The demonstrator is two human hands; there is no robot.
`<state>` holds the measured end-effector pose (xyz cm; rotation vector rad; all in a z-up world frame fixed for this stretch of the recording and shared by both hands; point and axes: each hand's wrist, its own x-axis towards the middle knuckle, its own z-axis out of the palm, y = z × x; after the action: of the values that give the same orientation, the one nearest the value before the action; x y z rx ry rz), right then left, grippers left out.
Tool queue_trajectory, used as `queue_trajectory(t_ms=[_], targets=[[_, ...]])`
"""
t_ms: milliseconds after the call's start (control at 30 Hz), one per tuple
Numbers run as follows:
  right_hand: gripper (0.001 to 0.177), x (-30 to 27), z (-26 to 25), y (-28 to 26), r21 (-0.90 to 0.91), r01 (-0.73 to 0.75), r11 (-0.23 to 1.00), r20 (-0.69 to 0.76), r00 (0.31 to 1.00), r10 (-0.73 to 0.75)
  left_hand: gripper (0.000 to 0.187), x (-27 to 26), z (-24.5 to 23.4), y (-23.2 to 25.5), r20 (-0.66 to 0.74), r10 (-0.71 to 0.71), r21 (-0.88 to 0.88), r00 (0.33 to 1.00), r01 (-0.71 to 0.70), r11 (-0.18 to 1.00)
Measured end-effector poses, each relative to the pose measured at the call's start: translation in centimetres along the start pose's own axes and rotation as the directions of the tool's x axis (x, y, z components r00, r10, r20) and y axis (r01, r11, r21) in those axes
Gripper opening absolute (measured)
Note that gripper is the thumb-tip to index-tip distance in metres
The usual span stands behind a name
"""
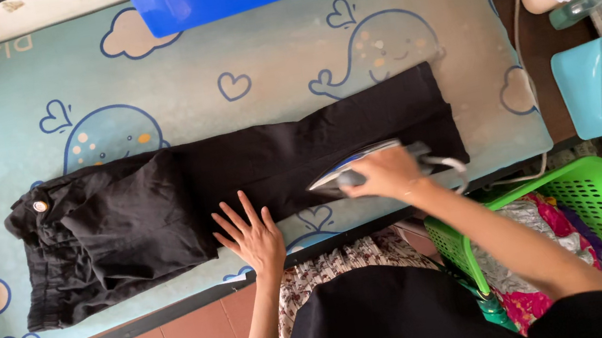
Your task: The person spreads black pants on a board and moves an iron over the fabric to smooth it, adjusting the garment between strokes.
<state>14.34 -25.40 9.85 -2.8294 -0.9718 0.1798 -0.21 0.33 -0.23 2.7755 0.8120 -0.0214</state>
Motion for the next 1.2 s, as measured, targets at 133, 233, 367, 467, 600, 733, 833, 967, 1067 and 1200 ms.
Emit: queue_trajectory(t_ms=[133, 233, 367, 467, 600, 733, 833, 967, 1067, 1200], targets=[[0.049, -3.7, -2.1, 6.1, -0.126, -0.155, 0.980, 0.041, 0.986, 0.161, 0.062, -0.1, 0.1, 0.4, -0.106, 0.051, -0.003, 0.993, -0.052, 0.999], [0.055, -4.5, -3.3, 8.4, -0.157, -0.263, 0.952, 0.085, 0.957, 0.278, 0.064, 0.3, 0.1, 1.4, -0.290, 0.121, 0.088, 0.949, -0.100, 0.991], [0.060, -0.5, -5.8, 6.4, -0.063, -0.319, 0.946, 0.035, 0.946, 0.322, 0.055, -0.1, -0.1, 5.6, -0.369, 0.460, -0.115, 0.808, -0.531, 0.840], [0.053, 4.5, -5.9, 4.3, -0.097, -0.195, 0.976, 0.025, 0.980, 0.198, 0.055, -1.5, 1.1, 8.0, -0.337, 0.690, -0.188, 0.640, -0.764, 0.617], [0.054, 10.7, -0.5, 4.3, -0.143, 0.176, 0.974, 0.169, 0.974, -0.151, 0.068, -2.4, 1.3, 7.7, -0.187, 0.860, -0.097, 0.476, -0.880, 0.465], [0.057, 13.9, 0.3, 5.3, -0.121, 0.188, 0.975, 0.128, 0.977, -0.173, 0.067, -2.9, 1.1, 7.4, -0.187, 0.852, -0.146, 0.489, -0.871, 0.468], [0.056, 14.8, -1.2, 5.6, -0.125, 0.190, 0.974, 0.130, 0.976, -0.174, 0.068, -2.6, 1.2, 7.6, -0.230, 0.838, -0.137, 0.494, -0.869, 0.475], [0.052, 12.1, -2.1, 6.4, -0.100, 0.217, 0.971, 0.283, 0.942, -0.181, 0.060, -2.6, 1.2, 7.6, -0.278, 0.825, -0.156, 0.492, -0.870, 0.467], [0.053, 11.3, -3.0, 8.7, -0.136, 0.163, 0.977, 0.266, 0.956, -0.123, 0.060, -2.4, 1.1, 7.8, -0.289, 0.809, -0.155, 0.511, -0.859, 0.487], [0.061, 11.7, -1.7, 10.9, -0.201, 0.053, 0.978, 0.181, 0.983, -0.016, 0.067, -2.4, 0.4, 8.0, -0.294, 0.765, -0.141, 0.573, -0.818, 0.558]])
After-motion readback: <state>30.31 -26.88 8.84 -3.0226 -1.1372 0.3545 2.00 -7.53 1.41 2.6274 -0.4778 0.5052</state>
